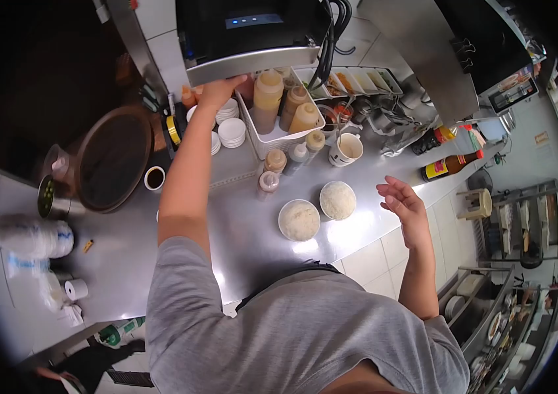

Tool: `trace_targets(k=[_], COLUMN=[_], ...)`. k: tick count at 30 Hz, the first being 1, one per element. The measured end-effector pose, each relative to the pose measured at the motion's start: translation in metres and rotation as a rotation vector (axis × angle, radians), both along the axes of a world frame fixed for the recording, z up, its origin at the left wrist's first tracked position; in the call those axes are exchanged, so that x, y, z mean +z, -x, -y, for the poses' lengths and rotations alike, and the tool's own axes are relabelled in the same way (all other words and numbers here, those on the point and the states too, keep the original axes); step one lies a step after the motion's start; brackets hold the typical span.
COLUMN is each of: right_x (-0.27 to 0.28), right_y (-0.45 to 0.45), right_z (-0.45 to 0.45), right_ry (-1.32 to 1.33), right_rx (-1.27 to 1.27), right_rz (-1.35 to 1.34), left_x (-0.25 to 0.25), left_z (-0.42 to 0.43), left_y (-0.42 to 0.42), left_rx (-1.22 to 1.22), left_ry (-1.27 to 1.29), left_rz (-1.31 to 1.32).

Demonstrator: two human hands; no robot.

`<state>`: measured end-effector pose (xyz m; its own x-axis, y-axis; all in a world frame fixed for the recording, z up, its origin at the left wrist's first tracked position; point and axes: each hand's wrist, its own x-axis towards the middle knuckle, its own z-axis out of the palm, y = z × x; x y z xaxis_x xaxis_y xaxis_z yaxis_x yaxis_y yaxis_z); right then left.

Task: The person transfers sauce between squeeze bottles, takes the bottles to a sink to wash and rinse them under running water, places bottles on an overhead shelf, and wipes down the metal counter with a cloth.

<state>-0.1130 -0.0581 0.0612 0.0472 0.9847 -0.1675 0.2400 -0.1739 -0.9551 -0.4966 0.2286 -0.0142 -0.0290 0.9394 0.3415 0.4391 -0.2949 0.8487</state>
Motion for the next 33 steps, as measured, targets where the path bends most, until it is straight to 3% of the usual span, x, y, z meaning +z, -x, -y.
trace_targets(k=[4,7,10,13,14,18,21,24,27,31,32,33], right_x=[-0.007,-0.017,-0.020,-0.021,-0.022,-0.028,-0.031,-0.037,-0.042,-0.038,-0.039,-0.039], right_y=[0.009,0.013,0.015,0.008,0.004,0.001,0.008,0.011,0.013,0.019,0.018,0.016], right_z=[-0.008,-0.015,-0.016,-0.016,-0.016,-0.016,-0.016,-0.016,-0.018,-0.016,-0.015,-0.013], right_ry=[0.072,0.093,0.120,0.126,0.122,0.137,0.142,0.142,0.141,0.144,0.135,0.126], right_rx=[-0.039,-0.024,-0.028,-0.050,-0.065,-0.107,-0.074,-0.035,-0.009,0.020,0.020,0.016], right_rz=[-0.067,-0.055,-0.017,0.020,0.029,-0.005,0.002,-0.010,0.018,0.078,0.083,0.086], left_x=[-0.029,-0.032,-0.044,-0.022,-0.013,0.007,0.005,0.008,0.006,0.011,0.007,0.010], left_z=[-0.038,-0.038,-0.044,-0.025,-0.013,0.018,0.027,0.044,0.057,0.086,0.093,0.109], left_y=[-0.003,-0.011,-0.015,-0.027,-0.031,-0.063,-0.071,-0.079,-0.089,-0.080,-0.069,-0.055], left_rx=[-0.055,-0.132,-0.232,-0.190,-0.215,-0.159,-0.182,-0.150,-0.277,-0.140,-0.109,-0.102], left_ry=[-0.102,-0.167,-0.056,0.146,0.096,-0.139,-0.113,-0.054,0.006,-0.187,-0.261,-0.073], left_rz=[-0.474,-0.585,-0.576,-0.286,-0.179,-0.518,-0.484,-0.419,-0.308,-0.208,-0.083,-0.013])
